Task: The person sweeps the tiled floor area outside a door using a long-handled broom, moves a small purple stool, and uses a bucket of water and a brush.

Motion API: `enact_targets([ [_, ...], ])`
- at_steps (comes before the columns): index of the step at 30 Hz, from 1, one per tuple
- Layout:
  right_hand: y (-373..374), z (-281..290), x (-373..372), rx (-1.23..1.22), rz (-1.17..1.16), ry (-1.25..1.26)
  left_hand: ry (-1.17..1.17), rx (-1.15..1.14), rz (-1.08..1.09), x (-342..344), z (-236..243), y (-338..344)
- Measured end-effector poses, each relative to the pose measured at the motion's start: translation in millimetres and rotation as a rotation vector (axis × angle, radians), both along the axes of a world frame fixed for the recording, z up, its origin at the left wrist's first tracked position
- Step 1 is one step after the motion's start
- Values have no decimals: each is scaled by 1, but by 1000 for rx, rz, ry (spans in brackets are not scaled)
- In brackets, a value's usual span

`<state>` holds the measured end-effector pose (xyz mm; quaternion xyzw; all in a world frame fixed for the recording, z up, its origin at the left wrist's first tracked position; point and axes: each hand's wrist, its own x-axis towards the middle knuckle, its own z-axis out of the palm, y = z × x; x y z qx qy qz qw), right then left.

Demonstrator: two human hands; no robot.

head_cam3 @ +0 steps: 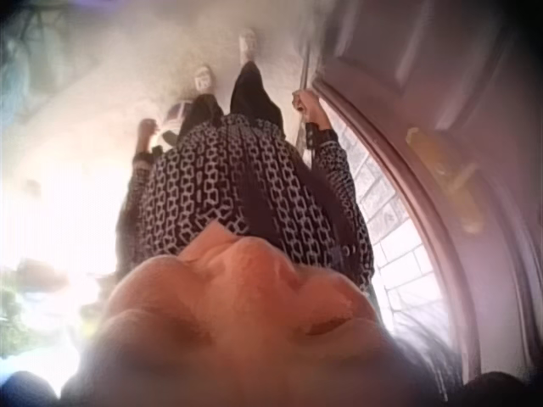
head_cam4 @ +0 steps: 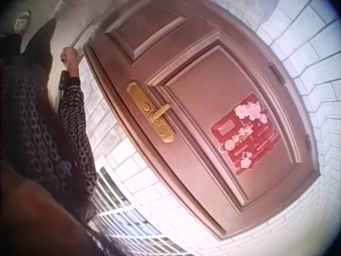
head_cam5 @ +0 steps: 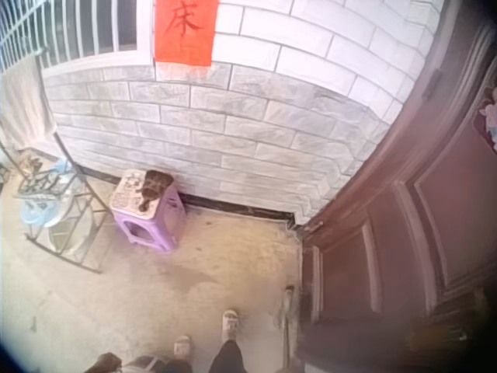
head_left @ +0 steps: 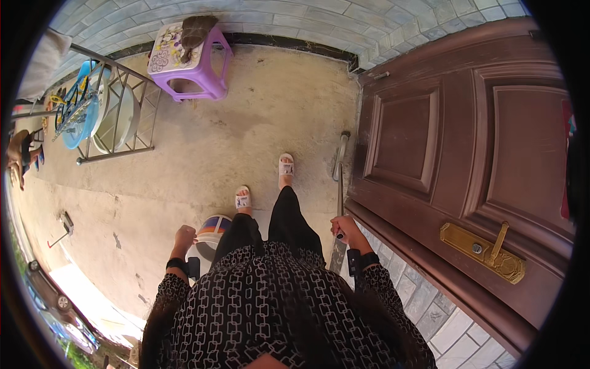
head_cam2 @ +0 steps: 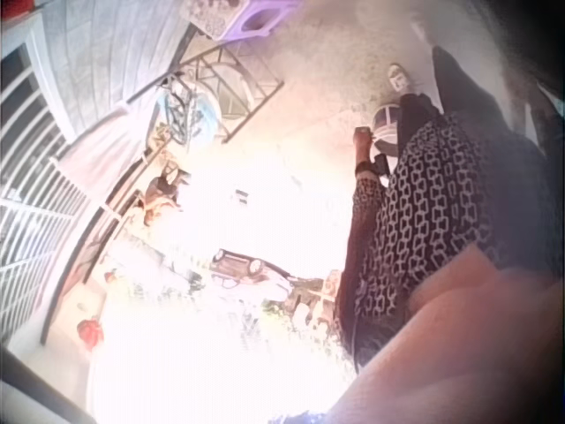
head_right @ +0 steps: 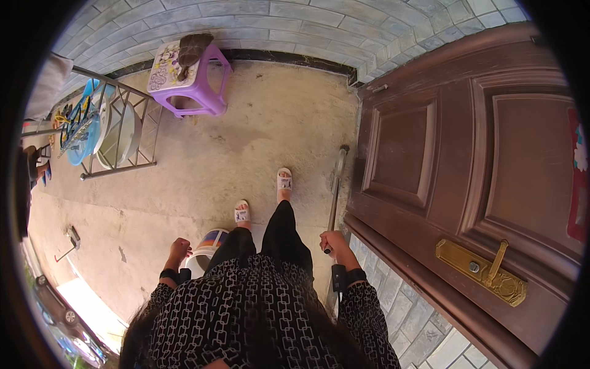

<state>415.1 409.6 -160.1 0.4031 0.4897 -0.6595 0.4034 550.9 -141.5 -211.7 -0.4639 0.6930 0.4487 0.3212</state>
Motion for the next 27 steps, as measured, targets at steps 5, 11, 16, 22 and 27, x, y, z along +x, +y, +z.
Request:
enact_targets([
  [5,-69,0,-68,66,293,-130,-106,-60,108,-3,22,34],
  [11,-58,11,-165,-292,200,-131,-47,-65,-35,-83,35,101],
  [16,-1,83,-202,-225,269,-2,112,-77,7,-120,42,117],
  [22,47,43,-244,349,373,109,62,-81,-11,-145,36,146],
  [27,9,-24,-328,387,590,1,80,76,-35,-180,25,156],
])
